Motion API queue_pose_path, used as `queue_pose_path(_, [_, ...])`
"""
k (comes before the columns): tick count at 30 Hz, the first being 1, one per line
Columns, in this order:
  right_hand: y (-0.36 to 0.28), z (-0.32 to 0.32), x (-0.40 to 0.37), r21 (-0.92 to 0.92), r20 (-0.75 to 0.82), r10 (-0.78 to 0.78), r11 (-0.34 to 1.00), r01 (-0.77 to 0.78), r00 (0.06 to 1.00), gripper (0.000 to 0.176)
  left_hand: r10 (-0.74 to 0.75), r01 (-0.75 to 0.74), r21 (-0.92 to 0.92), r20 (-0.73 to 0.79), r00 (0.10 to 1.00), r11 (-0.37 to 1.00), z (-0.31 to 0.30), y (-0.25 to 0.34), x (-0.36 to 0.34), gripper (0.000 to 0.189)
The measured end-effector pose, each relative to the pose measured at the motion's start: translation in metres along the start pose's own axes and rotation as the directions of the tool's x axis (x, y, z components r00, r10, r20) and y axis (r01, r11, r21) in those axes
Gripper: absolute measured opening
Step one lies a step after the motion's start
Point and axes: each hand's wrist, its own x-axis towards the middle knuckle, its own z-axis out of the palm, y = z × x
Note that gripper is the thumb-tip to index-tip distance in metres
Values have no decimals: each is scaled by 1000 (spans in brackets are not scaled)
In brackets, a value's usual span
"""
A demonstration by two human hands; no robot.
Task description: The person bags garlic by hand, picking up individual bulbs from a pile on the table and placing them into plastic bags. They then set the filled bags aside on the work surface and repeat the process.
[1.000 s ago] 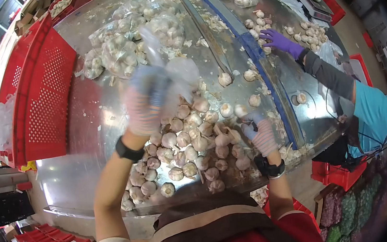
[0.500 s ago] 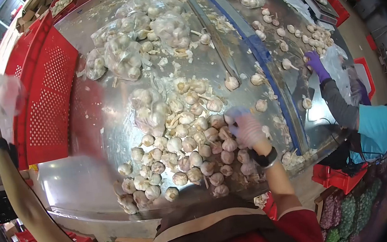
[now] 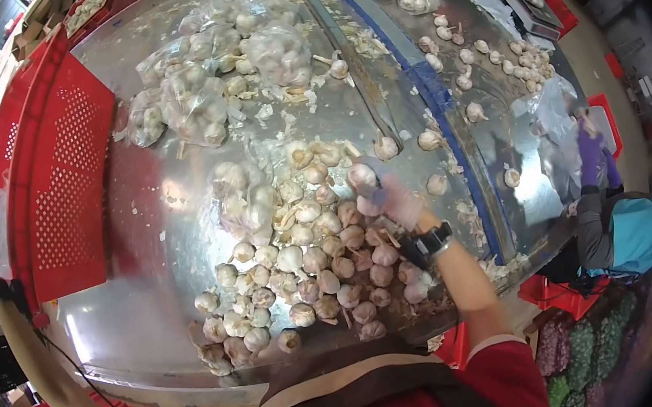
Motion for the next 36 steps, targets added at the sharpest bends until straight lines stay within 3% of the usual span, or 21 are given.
queue_pose_path(1, [-15, 1, -12, -3, -3, 5, 1000, -5, 1000, 52, 55, -57, -15, -119, 991, 998, -12, 14, -6, 50])
queue_pose_path(2, [-44, 7, -31, 445, 35, 98, 890, -104, 995, 54, 109, -118, -22, -234, 966, 993, -25, 35, -14, 48])
queue_pose_path(3, [-62, 12, -44, 792, 105, 160, 583, -180, 981, 56, 162, -184, -31, -343, 925, 983, -40, 67, -27, 47])
queue_pose_path(5, [-62, 14, -53, 752, 66, 209, 632, -187, 976, 61, 235, -319, -81, -511, 827, 944, -69, 149, -69, 45])
queue_pose_path(7, [-55, 9, -58, 887, 178, 259, 375, -269, 949, 55, 286, -464, -188, -576, 766, 866, -81, 239, -122, 45])
queue_pose_path(8, [-51, 8, -60, 888, 175, 259, 376, -266, 950, 55, 279, -538, -378, -557, 782, 753, -87, 295, -157, 42])
queue_pose_path(9, [-47, 7, -63, 733, 15, 231, 659, -168, 973, 49, 190, -357, -762, -304, 934, 540, -100, 339, -197, 37])
queue_pose_path(10, [-45, 6, -64, 488, -128, 149, 870, -69, 980, 43, 417, -436, -694, -212, 884, 572, -100, 360, -215, 34])
queue_pose_path(11, [-46, -3, -65, 489, -132, 149, 870, -67, 980, 43, 455, -292, -863, -82, 887, 413, -97, 390, -238, 32])
queue_pose_path(14, [-37, -82, -61, 874, -264, 252, 471, 120, 931, 33, 709, -206, -944, 42, 704, 259, -73, 454, -287, 20])
queue_pose_path(17, [-37, -178, -61, 572, -703, 167, 711, 409, 691, 38, 821, -87, -932, 262, 508, 351, -63, 512, -314, 24])
queue_pose_path(18, [-40, -185, -63, 568, -708, 165, 712, 414, 687, 38, 818, -3, -911, 369, 442, 412, -64, 533, -319, 22])
queue_pose_path(19, [-44, -191, -64, 173, -851, 8, 948, 266, 525, 41, 851, -70, -928, 304, 429, 367, -51, 553, -325, 24])
queue_pose_path(21, [-38, -193, -64, -234, -894, -219, 972, 11, 391, 43, 882, -139, -938, 237, 408, 316, -36, 593, -331, 27])
queue_pose_path(23, [-24, -176, -53, -659, -640, -398, 724, -203, 657, 47, 862, -178, -893, 321, 393, 414, -33, 630, -332, 34])
queue_pose_path(25, [-21, -148, -38, -647, -502, -204, 734, -208, 841, 48, 864, -199, -886, 321, 387, 418, -22, 659, -335, 37])
queue_pose_path(28, [3, -124, -9, -766, -374, -261, 628, -138, 890, 44, 874, -219, -895, 283, 395, 389, -6, 679, -346, 40])
queue_pose_path(30, [-8, -112, 1, -795, -446, 6, 456, -400, 895, 34, 883, -223, -909, 243, 401, 351, -8, 682, -350, 41])
queue_pose_path(33, [-8, -123, 2, -671, -417, -1, 675, -307, 909, 35, 853, -208, -850, 406, 327, 484, -16, 676, -346, 40])
queue_pose_path(35, [-9, -135, -18, -643, -443, -76, 721, -258, 893, 38, 840, 123, -918, 395, 373, 377, -2, 655, -350, 35])
queue_pose_path(36, [-8, -138, -31, -613, -470, -144, 763, -204, 871, 41, 863, 468, -862, 379, 334, 197, 18, 649, -362, 30])
